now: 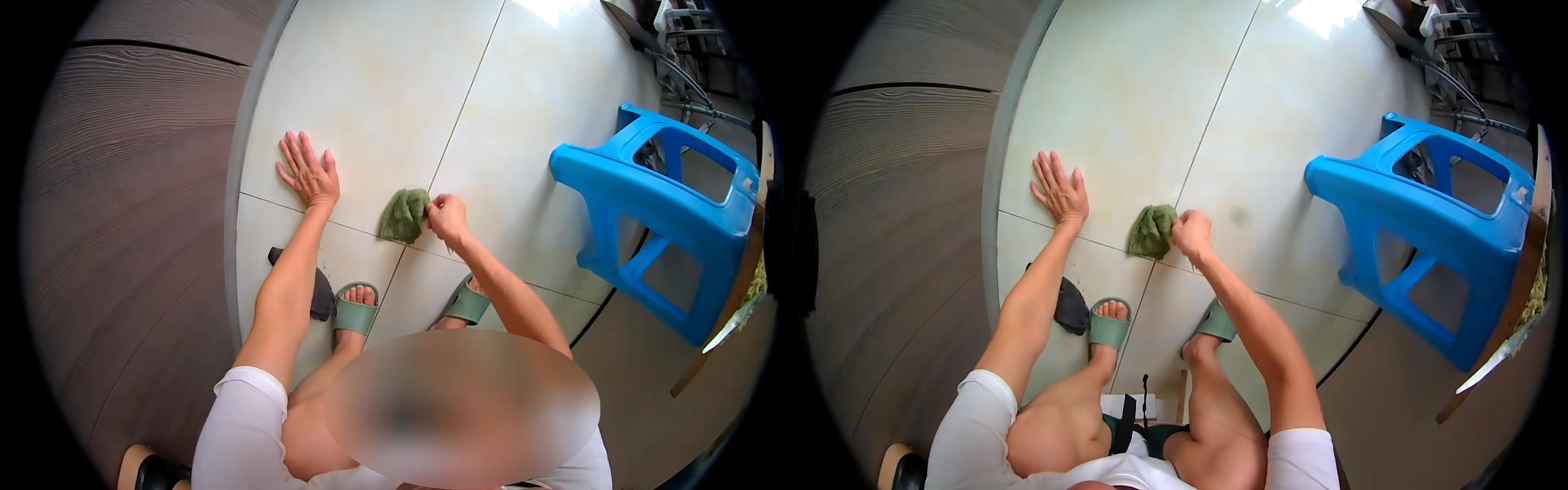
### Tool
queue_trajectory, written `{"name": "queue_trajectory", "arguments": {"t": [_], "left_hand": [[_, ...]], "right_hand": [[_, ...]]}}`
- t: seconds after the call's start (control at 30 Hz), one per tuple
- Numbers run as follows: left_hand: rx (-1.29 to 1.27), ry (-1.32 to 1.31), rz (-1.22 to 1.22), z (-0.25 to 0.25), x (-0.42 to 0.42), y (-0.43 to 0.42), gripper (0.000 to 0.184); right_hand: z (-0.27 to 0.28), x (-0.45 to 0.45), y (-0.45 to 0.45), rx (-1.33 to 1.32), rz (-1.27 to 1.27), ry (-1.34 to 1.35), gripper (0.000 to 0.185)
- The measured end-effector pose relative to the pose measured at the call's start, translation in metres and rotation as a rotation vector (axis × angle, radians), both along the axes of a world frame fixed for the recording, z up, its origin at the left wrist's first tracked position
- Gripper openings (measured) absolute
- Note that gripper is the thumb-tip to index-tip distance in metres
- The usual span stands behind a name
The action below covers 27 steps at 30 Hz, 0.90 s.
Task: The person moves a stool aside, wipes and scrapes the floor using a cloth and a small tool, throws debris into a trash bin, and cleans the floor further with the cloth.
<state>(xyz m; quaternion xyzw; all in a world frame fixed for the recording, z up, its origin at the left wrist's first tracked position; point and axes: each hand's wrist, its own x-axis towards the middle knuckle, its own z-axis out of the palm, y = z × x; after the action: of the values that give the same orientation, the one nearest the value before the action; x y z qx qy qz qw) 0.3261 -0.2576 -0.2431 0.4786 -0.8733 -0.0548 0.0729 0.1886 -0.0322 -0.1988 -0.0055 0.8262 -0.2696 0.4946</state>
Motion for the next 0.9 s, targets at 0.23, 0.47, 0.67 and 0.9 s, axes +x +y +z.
{"name": "queue_trajectory", "arguments": {"t": [0.23, 0.47, 0.67, 0.9], "left_hand": [[-0.021, 0.016, -0.023, -0.003, 0.005, -0.001, 0.067], [-0.004, 0.006, -0.018, 0.001, 0.005, 0.003, 0.065], [-0.008, 0.008, -0.019, 0.002, 0.007, 0.004, 0.064], [-0.012, 0.012, -0.017, -0.001, 0.005, 0.000, 0.064]], "right_hand": [[-0.019, -0.003, -0.001, -0.025, 0.118, 0.133, 0.017], [-0.020, -0.005, -0.001, -0.009, 0.119, 0.165, 0.019], [-0.009, -0.023, -0.013, -0.006, 0.022, 0.120, 0.018], [-0.020, -0.026, -0.013, -0.002, 0.080, 0.181, 0.017]]}}
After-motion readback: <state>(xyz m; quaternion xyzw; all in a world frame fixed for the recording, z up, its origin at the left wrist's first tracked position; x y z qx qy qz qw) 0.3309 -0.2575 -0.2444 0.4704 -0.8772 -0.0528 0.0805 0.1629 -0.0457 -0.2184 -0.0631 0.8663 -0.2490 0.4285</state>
